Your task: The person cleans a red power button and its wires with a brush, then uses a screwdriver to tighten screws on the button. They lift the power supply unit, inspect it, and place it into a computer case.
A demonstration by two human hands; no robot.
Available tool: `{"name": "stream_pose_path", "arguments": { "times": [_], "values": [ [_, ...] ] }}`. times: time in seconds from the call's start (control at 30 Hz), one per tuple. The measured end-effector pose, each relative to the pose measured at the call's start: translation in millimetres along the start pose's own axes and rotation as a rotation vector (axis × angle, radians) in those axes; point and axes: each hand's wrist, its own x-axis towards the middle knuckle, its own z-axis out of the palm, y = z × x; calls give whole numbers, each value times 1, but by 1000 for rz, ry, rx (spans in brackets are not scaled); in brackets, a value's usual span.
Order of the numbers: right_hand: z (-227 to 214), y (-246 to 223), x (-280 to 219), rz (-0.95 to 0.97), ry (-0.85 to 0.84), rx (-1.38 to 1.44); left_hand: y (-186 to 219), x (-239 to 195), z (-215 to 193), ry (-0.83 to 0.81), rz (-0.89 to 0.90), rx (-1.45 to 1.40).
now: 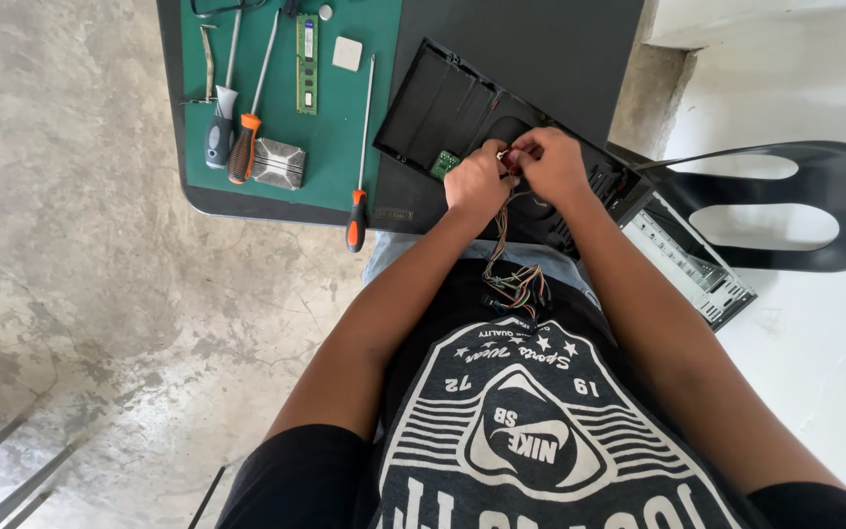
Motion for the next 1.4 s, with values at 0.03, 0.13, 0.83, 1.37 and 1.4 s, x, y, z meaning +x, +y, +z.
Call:
{"name": "stream_pose_path", "arguments": {
  "times": [0.03, 0.13, 0.83, 1.37, 1.4],
  "values": [
    [-1, 2, 1, 21, 5, 35, 1, -1, -2, 1, -3, -30],
    [-3, 25, 3, 84, -48, 130, 0, 0, -2, -16, -5, -34],
    [-4, 16, -2, 65, -47, 251, -13, 3, -3, -59, 93, 68],
    [3, 14, -1, 128, -33, 217, -25, 10, 4, -66, 109, 34],
    [1, 12, -2, 132, -31, 218, -27, 11, 5, -61, 126, 25]
  ]
}}
